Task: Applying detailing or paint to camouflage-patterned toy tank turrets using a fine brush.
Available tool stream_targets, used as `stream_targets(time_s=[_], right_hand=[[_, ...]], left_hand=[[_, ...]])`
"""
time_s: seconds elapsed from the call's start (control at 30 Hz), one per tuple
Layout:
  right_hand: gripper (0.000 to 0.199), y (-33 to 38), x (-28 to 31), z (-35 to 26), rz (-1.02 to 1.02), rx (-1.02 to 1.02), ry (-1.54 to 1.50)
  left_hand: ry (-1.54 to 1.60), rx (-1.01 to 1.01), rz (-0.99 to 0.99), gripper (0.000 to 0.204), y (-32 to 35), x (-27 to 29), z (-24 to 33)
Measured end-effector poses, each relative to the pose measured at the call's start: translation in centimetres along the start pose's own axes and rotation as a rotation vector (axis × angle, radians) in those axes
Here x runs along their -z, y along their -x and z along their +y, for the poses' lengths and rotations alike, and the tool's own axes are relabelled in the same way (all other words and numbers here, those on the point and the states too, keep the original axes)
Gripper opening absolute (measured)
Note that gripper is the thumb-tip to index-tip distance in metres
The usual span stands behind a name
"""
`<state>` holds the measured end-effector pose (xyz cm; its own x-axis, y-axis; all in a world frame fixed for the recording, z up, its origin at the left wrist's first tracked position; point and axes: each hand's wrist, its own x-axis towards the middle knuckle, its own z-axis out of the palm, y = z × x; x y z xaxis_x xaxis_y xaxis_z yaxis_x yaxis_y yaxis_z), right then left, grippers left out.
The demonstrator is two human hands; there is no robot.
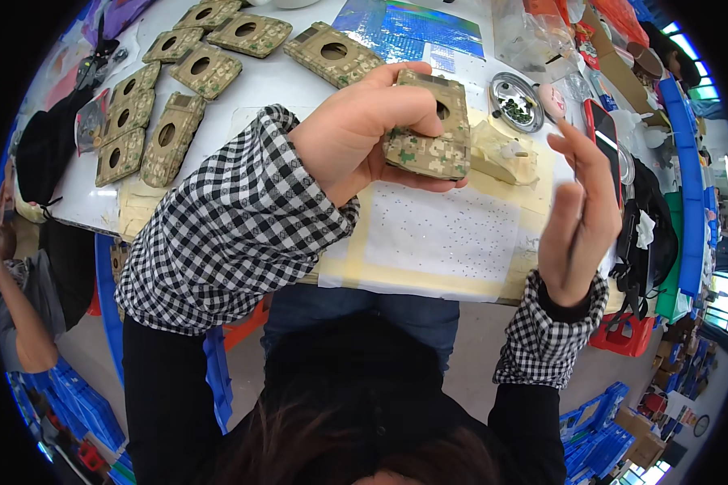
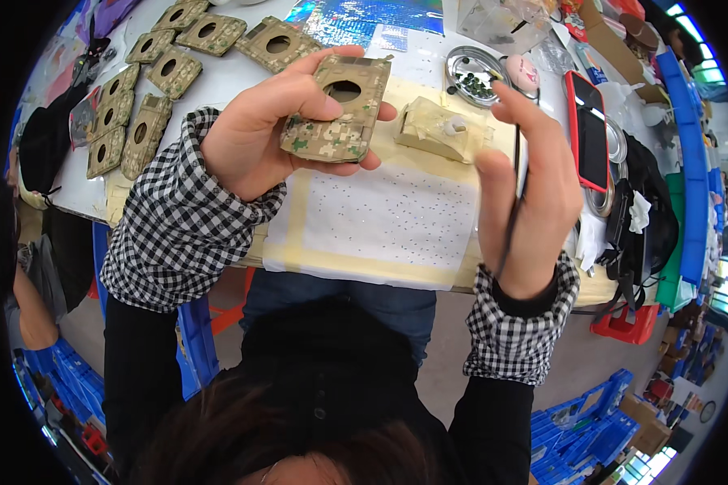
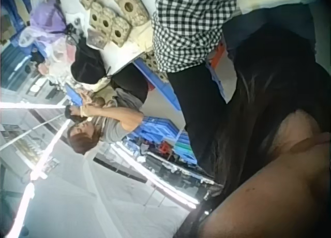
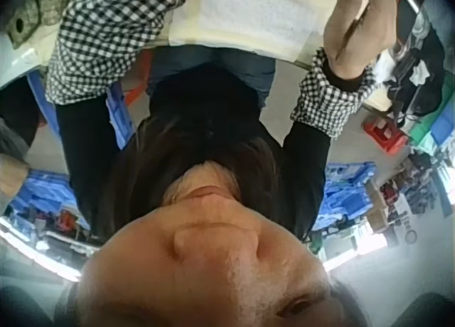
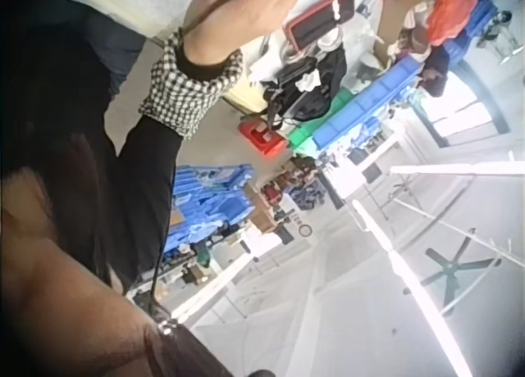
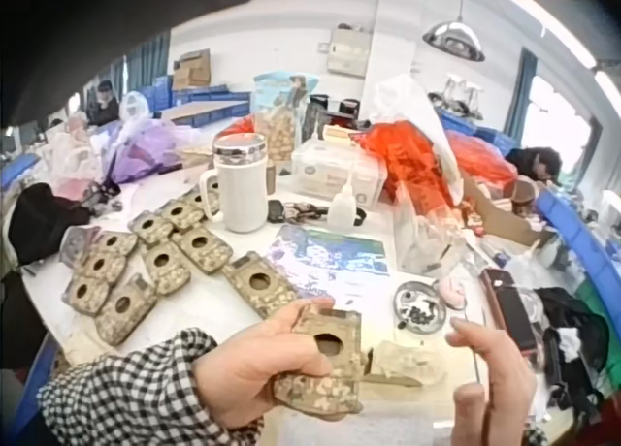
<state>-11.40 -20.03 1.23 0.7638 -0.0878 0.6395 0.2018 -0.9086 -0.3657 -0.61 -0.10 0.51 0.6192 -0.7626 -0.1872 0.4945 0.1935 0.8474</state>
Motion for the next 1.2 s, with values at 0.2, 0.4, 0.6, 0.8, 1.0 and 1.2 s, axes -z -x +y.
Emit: stream_targets(time_s=[0.2, 0.4, 0.6, 0.8, 1.0, 1.2], right_hand=[[0.074, 3.8, 0.3, -2.9, -0.145, -0.216, -0.503], [0.027, 3.2, -1.0, -2.2, -0.44, 0.021, -0.504], [0.015, 3.6, -2.3, -2.8, -0.452, -0.386, -0.686], [0.009, 3.4, -2.6, -2.7, -0.484, -0.329, -0.636], [0.008, 3.4, -2.8, -2.9, -0.497, -0.334, -0.618], [0.009, 3.3, -2.9, -2.9, -0.503, -0.32, -0.614]], left_hand=[[0.002, -0.067, 0.049, 0.063, 0.3, 0.2, -0.1], [0.096, -0.077, -0.006, 0.068, -0.2, 0.7, -0.2], [0.166, -0.181, -0.03, 0.069, -1.2, 1.3, -1.5], [0.165, -0.186, -0.032, 0.052, -1.1, 1.1, -1.4], [0.118, -0.146, -0.104, 0.04, -1.2, 1.2, -1.0], [0.135, -0.172, -0.029, 0.032, -1.1, 0.9, -1.4]])
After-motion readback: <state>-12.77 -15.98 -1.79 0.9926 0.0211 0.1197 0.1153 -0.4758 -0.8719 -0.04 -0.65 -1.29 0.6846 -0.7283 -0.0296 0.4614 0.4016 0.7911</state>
